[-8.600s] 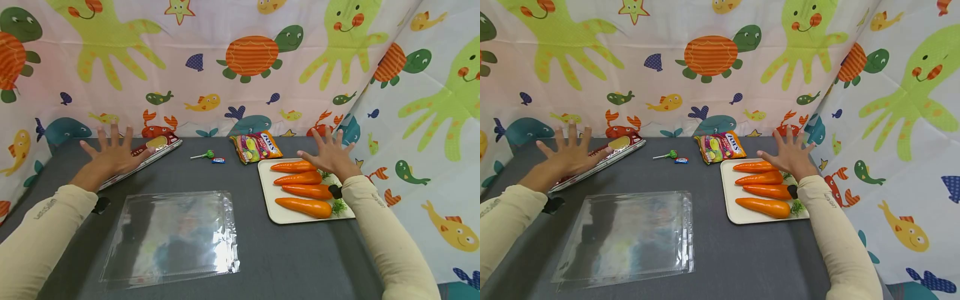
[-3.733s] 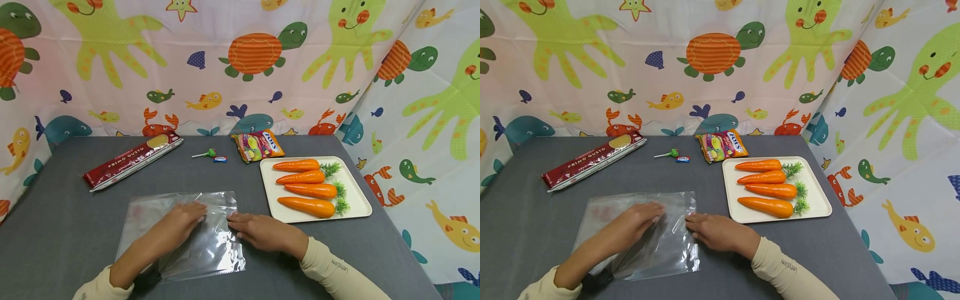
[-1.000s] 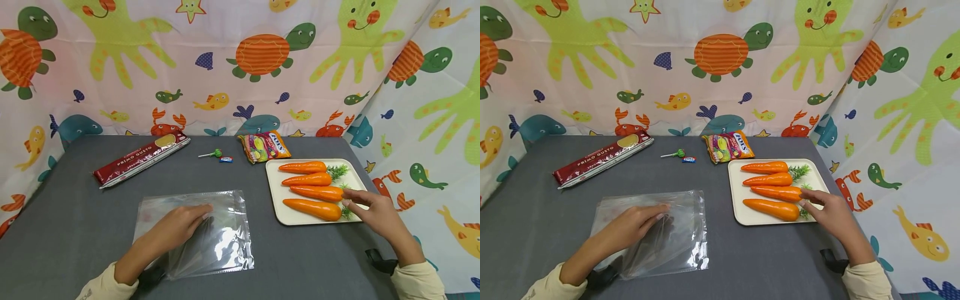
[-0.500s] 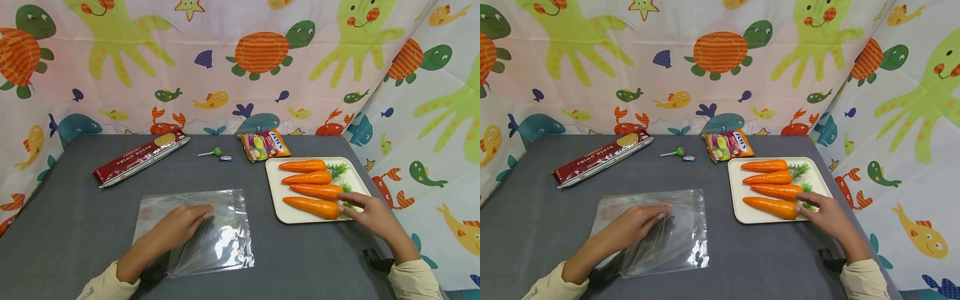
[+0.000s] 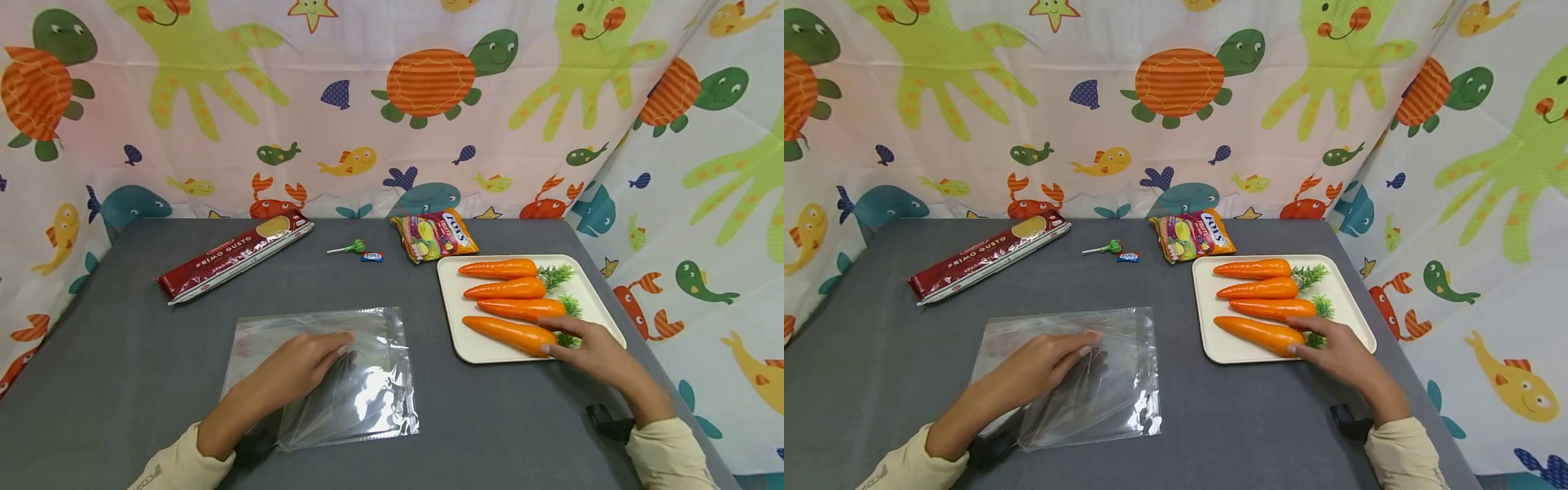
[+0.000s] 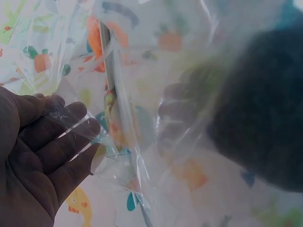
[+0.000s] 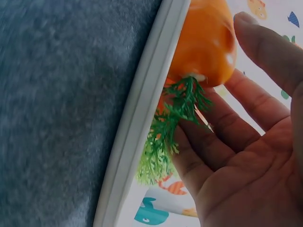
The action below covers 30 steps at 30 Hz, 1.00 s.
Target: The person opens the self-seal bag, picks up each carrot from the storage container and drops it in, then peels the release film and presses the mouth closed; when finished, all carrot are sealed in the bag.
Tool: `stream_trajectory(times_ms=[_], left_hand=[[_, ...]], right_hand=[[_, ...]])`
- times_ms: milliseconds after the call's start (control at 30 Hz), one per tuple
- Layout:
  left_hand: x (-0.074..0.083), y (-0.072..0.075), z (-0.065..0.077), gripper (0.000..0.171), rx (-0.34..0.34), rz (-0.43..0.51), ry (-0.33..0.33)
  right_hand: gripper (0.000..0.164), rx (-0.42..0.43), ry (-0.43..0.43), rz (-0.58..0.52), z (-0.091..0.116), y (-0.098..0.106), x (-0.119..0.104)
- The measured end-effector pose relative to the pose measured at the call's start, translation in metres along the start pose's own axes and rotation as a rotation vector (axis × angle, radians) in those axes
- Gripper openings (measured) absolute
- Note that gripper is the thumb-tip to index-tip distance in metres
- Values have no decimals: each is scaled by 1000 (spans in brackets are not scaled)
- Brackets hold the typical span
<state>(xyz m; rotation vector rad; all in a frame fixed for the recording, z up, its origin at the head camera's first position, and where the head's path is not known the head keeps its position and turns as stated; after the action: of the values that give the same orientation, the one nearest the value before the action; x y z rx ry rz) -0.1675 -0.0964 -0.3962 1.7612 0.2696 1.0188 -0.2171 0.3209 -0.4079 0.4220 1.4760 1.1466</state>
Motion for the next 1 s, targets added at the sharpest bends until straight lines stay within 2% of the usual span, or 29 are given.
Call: stream_trajectory(times_ms=[367, 733, 1000], left_hand=[[1, -2, -1, 31, -13, 8, 6], [1, -2, -1, 32, -12, 35, -4], [0, -2, -2, 31, -14, 40, 1]], right_hand=[[46, -72, 54, 30, -4, -9, -8], [45, -67, 103, 57, -8, -8, -19], [46, -30, 137, 70, -10, -7, -27]])
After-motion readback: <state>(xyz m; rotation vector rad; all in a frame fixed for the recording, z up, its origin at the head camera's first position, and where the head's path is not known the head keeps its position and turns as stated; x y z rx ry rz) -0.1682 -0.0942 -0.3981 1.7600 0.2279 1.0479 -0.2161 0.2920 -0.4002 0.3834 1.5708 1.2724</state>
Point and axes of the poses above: each hand's wrist, its own z-axis away from the middle knuckle, its own y-axis out of the back of the hand, x = y × z, the point moved 8 cm from there along -z, towards the middle knuckle, and after that the axes turned 9 degrees about -x, right-handed, at the moved point
